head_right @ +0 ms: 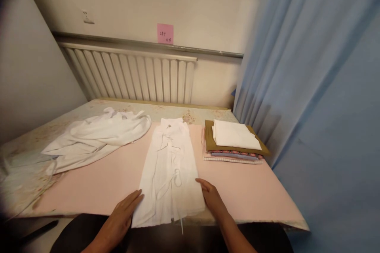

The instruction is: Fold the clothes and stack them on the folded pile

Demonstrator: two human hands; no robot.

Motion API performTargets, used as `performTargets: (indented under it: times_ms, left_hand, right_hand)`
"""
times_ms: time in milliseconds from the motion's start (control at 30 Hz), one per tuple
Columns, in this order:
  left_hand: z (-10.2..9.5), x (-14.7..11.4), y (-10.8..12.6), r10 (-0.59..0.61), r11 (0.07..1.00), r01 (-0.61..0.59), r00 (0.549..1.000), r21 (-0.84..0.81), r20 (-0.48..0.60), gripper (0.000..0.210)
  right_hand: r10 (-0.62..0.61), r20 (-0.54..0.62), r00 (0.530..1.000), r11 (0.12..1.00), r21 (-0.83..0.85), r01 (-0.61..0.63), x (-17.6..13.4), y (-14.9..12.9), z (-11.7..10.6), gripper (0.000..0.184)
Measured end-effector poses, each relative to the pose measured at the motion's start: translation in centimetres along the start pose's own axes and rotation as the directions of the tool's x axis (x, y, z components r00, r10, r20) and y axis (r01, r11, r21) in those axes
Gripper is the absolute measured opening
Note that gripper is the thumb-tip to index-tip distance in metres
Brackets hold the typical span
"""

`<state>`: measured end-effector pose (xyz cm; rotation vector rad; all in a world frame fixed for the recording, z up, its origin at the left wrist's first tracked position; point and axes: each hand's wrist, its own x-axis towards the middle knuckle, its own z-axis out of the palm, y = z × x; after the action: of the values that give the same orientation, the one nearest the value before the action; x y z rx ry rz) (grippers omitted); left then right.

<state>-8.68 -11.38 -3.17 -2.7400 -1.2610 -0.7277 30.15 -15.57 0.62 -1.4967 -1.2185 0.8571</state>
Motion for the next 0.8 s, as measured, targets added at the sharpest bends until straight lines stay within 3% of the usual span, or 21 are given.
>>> performTargets:
  times_ms: [100, 233, 400, 533, 633, 800]
  left_hand:
    - [-1.1, 0.1, 0.5, 0.055, 0.997, -0.057, 0.997, 0.043, 0.062, 0.083]
    - [-1.8, 0.4, 1.0, 0.089, 0.994, -0.097, 0.987, 0.051, 0.134, 0.085]
    - [-1.4, 0.3, 0.8, 0.069, 0.997, -0.072, 0.989, 0.017, 0.134, 0.085]
    - [-0.5, 0.0, 0.2, 0.083, 0.996, -0.081, 0.994, -0.029, 0.076, 0.072]
    - [-0.6, -0.1, 0.2, 0.115, 0.990, -0.112, 0.993, -0.088, 0.024, 0.060]
    - [-2.3, -1.2, 2.4, 0.101, 0.978, -0.096, 0.995, -0.185, 0.017, 0.049]
  right_hand:
    - [-0.008, 0.130, 0.992, 1.000, 0.010, 0.006, 0.3, 0.3, -0.2, 0.035]
    - [-0.175, 0.148, 0.973, 0.961, -0.191, 0.202, 0.6, 1.5, -0.2, 0.041]
    - [-0.430, 0.202, 0.880, 0.769, -0.429, 0.474, 0.5, 1.9, 0.1, 0.050]
    - [-0.524, 0.169, 0.835, 0.649, -0.556, 0.520, 0.1, 1.4, 0.3, 0.049]
    - [-0.547, 0.110, 0.830, 0.660, -0.553, 0.508, -0.3, 0.8, 0.0, 0.045]
    - [-0.556, 0.149, 0.818, 0.705, -0.437, 0.559, -2.3, -0.5, -2.0, 0.035]
